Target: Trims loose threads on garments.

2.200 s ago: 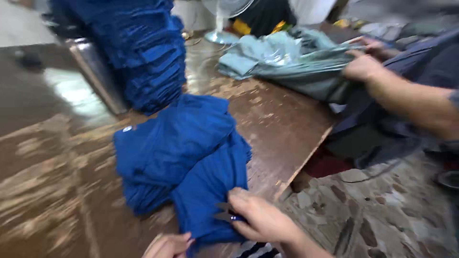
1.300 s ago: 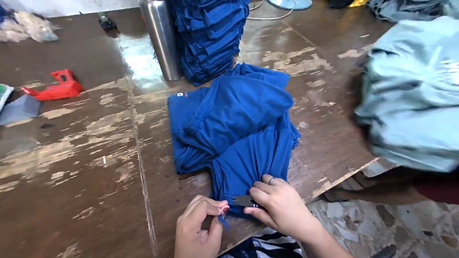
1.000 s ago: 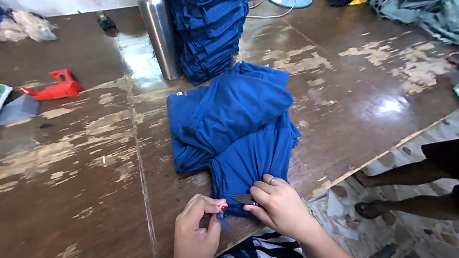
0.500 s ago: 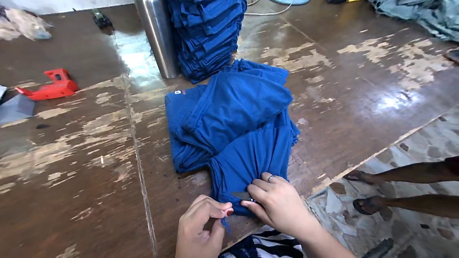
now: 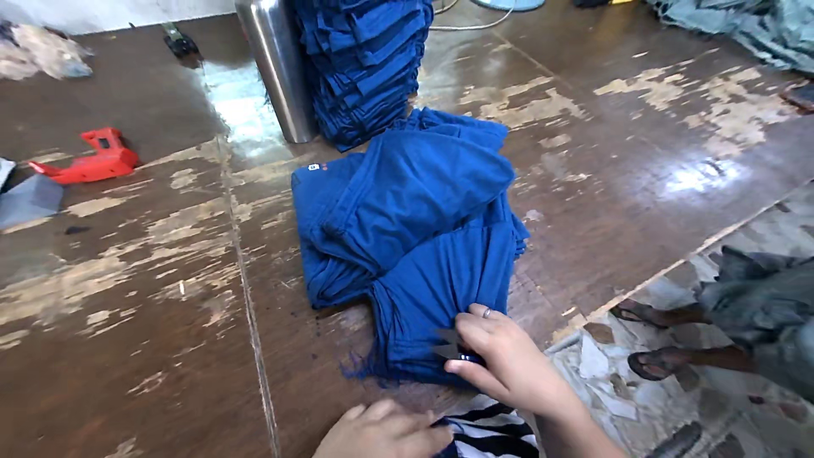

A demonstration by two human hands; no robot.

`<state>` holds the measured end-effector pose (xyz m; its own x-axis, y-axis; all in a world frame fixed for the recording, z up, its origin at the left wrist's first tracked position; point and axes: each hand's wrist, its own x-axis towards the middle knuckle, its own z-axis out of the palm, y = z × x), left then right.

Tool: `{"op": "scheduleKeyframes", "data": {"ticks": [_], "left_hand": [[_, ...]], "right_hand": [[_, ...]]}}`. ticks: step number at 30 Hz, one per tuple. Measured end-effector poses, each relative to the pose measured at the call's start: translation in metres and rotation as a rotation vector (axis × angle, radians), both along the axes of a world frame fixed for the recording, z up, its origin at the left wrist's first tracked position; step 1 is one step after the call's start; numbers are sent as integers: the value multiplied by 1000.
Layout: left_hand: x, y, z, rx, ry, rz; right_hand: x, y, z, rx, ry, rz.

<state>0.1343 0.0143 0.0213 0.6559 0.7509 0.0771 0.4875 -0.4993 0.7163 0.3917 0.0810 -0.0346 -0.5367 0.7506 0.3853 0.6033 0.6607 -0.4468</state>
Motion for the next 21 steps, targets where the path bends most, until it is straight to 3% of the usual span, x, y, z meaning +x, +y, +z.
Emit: {"op": "scheduleKeyframes", "data": {"ticks": [1, 6, 10, 11, 13, 15, 19, 21], "left_hand": [[-1, -2, 7, 4, 60, -8], [13, 23, -4, 311, -86, 452], [43, 53, -24, 337, -46, 713], [39, 57, -21, 278, -165, 717], [28, 63, -10, 57, -612, 597], [26, 68, 0, -124, -902, 537], [35, 80, 19, -232, -1049, 629], [33, 85, 23, -185, -1065, 682]], "right_hand": [[5, 0, 0, -47, 76, 13], [9, -7, 9, -135, 423, 62], [4, -5, 26, 84, 488, 25], [9, 0, 31, 163, 506, -52], [23, 12, 46, 257, 576, -174], [26, 20, 64, 279, 680, -137], [-6, 26, 91, 293, 981, 42], [-12, 28, 93, 252, 1007, 90]]}}
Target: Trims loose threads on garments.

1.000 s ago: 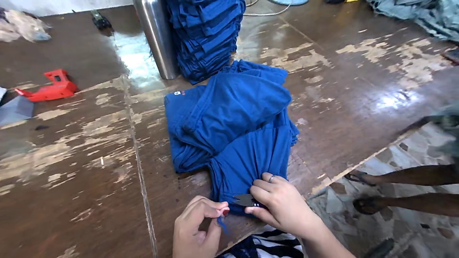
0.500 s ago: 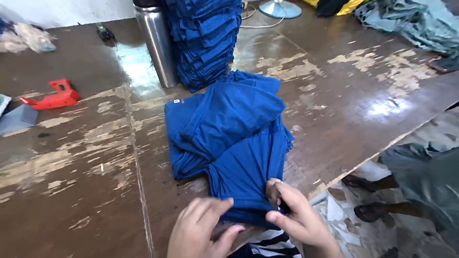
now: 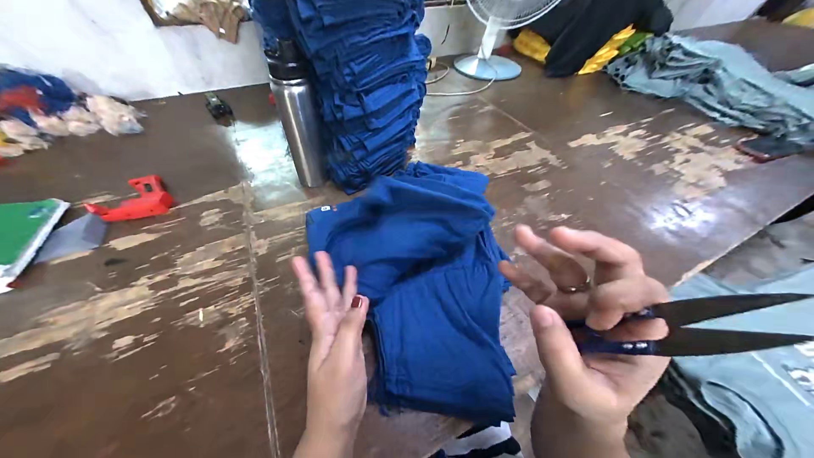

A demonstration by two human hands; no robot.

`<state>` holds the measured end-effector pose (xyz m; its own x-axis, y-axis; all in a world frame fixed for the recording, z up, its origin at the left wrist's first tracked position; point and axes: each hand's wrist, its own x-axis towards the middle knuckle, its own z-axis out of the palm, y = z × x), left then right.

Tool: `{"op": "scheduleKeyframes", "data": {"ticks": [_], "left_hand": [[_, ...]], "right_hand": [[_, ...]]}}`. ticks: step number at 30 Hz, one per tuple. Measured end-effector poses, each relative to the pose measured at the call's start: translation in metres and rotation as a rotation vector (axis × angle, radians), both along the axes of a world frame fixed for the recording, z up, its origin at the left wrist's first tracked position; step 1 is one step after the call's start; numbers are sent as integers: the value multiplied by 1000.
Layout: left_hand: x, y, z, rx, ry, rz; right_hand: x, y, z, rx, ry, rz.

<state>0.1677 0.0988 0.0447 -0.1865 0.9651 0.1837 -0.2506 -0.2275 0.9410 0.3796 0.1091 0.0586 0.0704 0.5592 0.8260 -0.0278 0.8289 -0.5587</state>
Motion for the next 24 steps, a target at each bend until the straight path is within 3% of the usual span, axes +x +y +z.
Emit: {"op": "scheduleKeyframes", "data": {"ticks": [4, 8, 10, 12, 18, 22, 24], "left_hand": [[-7, -23, -7, 133, 208, 98], [-8, -54, -35, 202, 724, -135], [-5, -59, -52, 218, 1001, -231], [-1, -61, -69, 255, 1096, -189], [0, -55, -73, 284, 898, 112], [6, -53, -71, 264, 807, 129], [11, -53, -67, 171, 617, 71]], "right_hand": [[11, -7, -31, -145, -350, 134], [25, -30, -83, -294, -666, 269], [25, -39, -103, -309, -677, 221], [22, -42, -108, -307, -612, 202], [19, -34, -76, -269, -204, 261], [5, -13, -61, -152, -189, -57], [-10, -6, -70, -195, -256, -159]]}}
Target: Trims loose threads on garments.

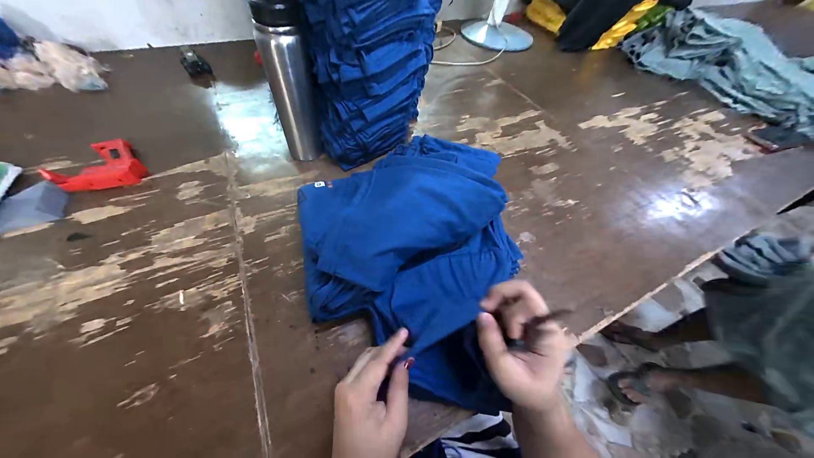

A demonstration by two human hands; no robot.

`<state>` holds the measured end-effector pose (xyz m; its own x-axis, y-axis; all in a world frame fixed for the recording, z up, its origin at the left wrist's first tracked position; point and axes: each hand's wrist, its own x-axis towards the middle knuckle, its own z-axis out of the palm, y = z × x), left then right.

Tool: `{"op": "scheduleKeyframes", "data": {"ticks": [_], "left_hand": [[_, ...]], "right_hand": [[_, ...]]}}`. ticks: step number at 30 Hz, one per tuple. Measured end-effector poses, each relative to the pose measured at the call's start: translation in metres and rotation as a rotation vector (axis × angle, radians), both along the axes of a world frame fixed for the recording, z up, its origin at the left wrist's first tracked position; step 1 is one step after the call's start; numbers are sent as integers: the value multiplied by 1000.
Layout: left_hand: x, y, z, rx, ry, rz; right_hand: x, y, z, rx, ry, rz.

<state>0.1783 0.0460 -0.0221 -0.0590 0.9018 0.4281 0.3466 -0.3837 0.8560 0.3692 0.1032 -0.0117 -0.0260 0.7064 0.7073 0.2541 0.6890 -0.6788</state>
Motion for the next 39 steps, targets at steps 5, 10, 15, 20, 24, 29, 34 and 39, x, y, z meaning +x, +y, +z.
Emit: {"op": "scheduleKeyframes", "data": {"ticks": [5, 10, 15, 20, 24, 29, 34, 39], "left_hand": [[0, -3, 8, -263, -753, -178], [12, -6, -3, -126, -734, -121], [17, -7, -8, -33, -706, -36], [12, -12, -4, -73, -690, -75], [5, -15, -1, -68, -603, -102], [-3, -16, 4, -75, -514, -117], [0, -13, 0, -66, -512, -68], [-11, -13, -3, 71, -266, -48]], "right_hand": [[-17, -6, -26, -227, -229, 222], [-8, -26, -22, -258, -225, 280], [-6, -39, -26, -228, -362, 219], [-13, -44, -26, -172, -490, 113], [-26, -46, -19, -172, -531, 53], [-28, -42, -13, -228, -501, 93], [-21, -14, 1, -226, -356, 14], [-12, 15, -9, -150, -326, -49]]}}
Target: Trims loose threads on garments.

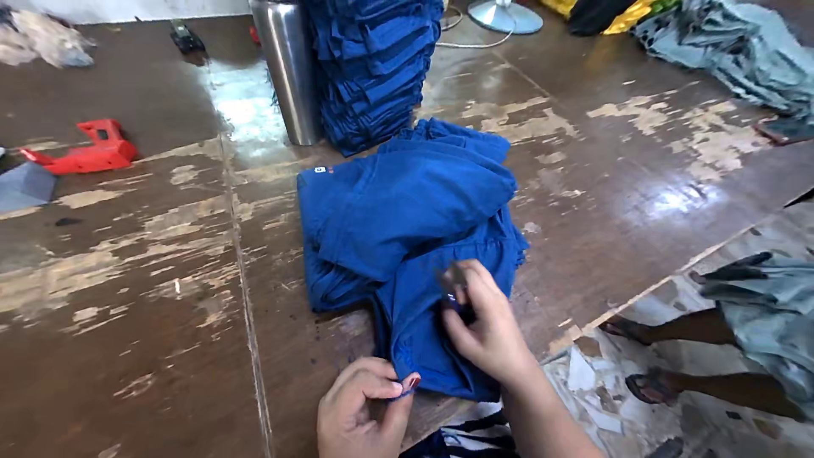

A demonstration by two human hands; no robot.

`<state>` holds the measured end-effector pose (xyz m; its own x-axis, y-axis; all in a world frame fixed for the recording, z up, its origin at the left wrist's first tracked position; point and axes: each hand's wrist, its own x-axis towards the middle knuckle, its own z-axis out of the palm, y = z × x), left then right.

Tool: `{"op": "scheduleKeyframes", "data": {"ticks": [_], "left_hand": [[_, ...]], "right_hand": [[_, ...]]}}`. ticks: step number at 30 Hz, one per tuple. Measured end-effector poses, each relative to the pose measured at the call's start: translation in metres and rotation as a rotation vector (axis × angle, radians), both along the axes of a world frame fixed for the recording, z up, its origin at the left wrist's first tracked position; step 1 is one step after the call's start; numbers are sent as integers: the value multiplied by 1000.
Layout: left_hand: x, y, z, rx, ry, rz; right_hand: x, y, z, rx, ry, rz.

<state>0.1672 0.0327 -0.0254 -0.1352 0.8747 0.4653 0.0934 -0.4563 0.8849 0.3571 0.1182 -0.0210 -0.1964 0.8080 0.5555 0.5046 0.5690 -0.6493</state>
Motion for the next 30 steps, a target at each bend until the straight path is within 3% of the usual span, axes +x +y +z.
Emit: {"op": "scheduleKeyframes", "data": {"ticks": [3, 4, 8, 11, 14, 20, 30], "left_hand": [[-18, -1, 4, 23, 235, 26], [-24, -2, 4, 8, 312, 18], [-36, -3, 5, -103, 428, -100], [-37, -4, 10, -152, 383, -156], [-38, -5, 16, -174, 403, -148], [-34, -6, 17, -153, 407, -120], [-41, -4, 17, -163, 329, -177]], "right_hand": [[25, -15, 4, -42, 419, 230], [33, -20, 5, -86, 458, 265], [48, -33, -8, -223, -14, 256], [36, -43, -9, -114, -323, 243], [28, -46, -9, -13, -478, 221], [18, -43, -14, 95, -599, 199], [19, -41, -14, 85, -591, 206]]}}
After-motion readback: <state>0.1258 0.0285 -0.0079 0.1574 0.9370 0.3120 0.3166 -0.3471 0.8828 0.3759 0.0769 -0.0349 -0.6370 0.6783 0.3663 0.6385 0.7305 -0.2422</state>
